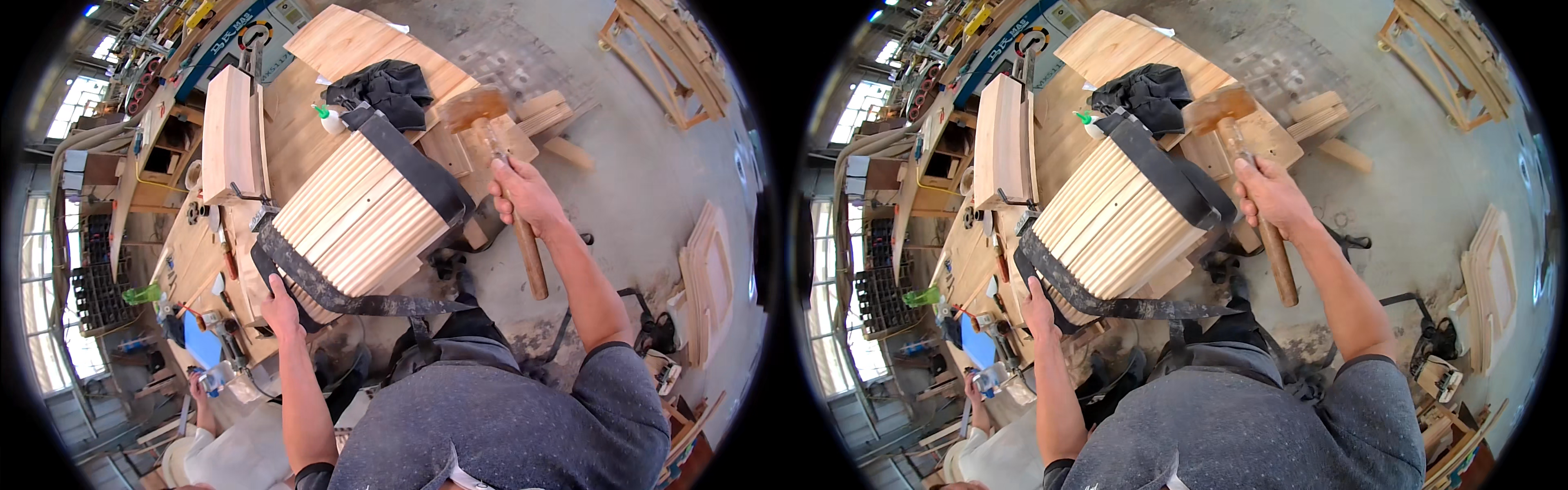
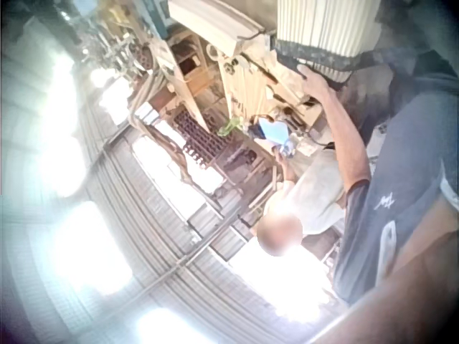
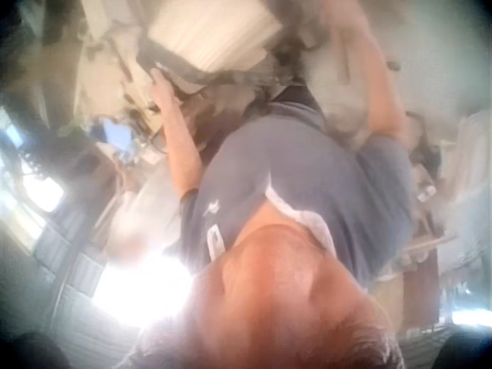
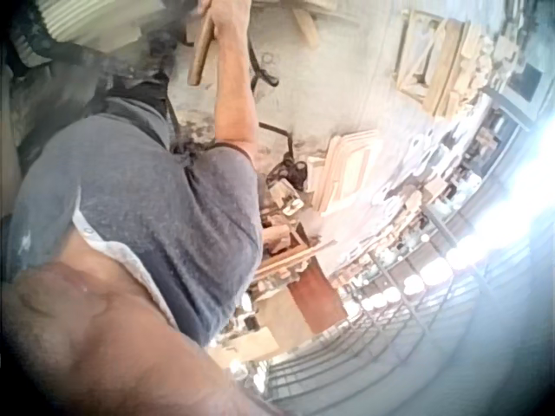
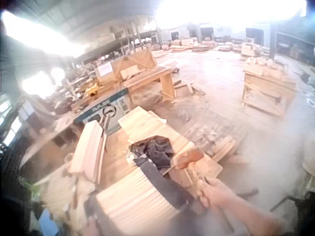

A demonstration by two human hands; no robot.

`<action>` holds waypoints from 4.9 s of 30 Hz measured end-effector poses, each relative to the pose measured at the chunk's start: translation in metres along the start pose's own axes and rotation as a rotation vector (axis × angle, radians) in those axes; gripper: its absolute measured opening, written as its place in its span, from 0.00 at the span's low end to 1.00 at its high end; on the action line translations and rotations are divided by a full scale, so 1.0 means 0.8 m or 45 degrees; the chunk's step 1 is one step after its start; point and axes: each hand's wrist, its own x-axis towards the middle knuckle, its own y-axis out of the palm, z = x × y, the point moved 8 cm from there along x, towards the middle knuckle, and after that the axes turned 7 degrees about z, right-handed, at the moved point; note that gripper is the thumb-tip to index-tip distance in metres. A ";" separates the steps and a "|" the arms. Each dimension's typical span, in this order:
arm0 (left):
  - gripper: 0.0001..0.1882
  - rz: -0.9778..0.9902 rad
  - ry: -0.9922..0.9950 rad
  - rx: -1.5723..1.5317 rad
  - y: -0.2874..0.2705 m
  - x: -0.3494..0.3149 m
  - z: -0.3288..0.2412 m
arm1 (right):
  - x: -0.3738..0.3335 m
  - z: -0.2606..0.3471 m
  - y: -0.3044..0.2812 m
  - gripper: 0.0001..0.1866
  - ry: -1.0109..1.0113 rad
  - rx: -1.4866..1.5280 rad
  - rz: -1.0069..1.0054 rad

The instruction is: The person assembles a wooden box-like structure by fitting pre-cut pieces together and securing them with clamps and straps. They use a rubber mallet to tap the joints into alignment and repeatedly adjust the clamps to ensure a tight fit. The process involves multiple iterations of clamping, tapping, and repositioning the components on a workbench.

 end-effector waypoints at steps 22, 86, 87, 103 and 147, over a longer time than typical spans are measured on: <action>0.34 0.145 -0.097 -0.030 -0.006 -0.001 0.022 | 0.044 -0.020 0.019 0.10 0.316 -0.216 0.369; 0.14 0.729 0.462 -0.513 -0.075 -0.062 -0.162 | 0.019 -0.081 0.110 0.22 -0.239 -0.330 -0.512; 0.14 0.719 0.467 -0.457 -0.074 -0.070 -0.165 | 0.011 -0.090 0.105 0.22 -0.226 -0.291 -0.529; 0.22 0.600 0.739 0.412 -0.004 -0.134 -0.274 | 0.086 -0.278 0.145 0.21 0.010 0.250 -0.250; 0.42 0.828 0.631 -0.581 -0.032 -0.133 -0.100 | -0.156 0.008 0.203 0.30 -1.028 -0.510 -0.264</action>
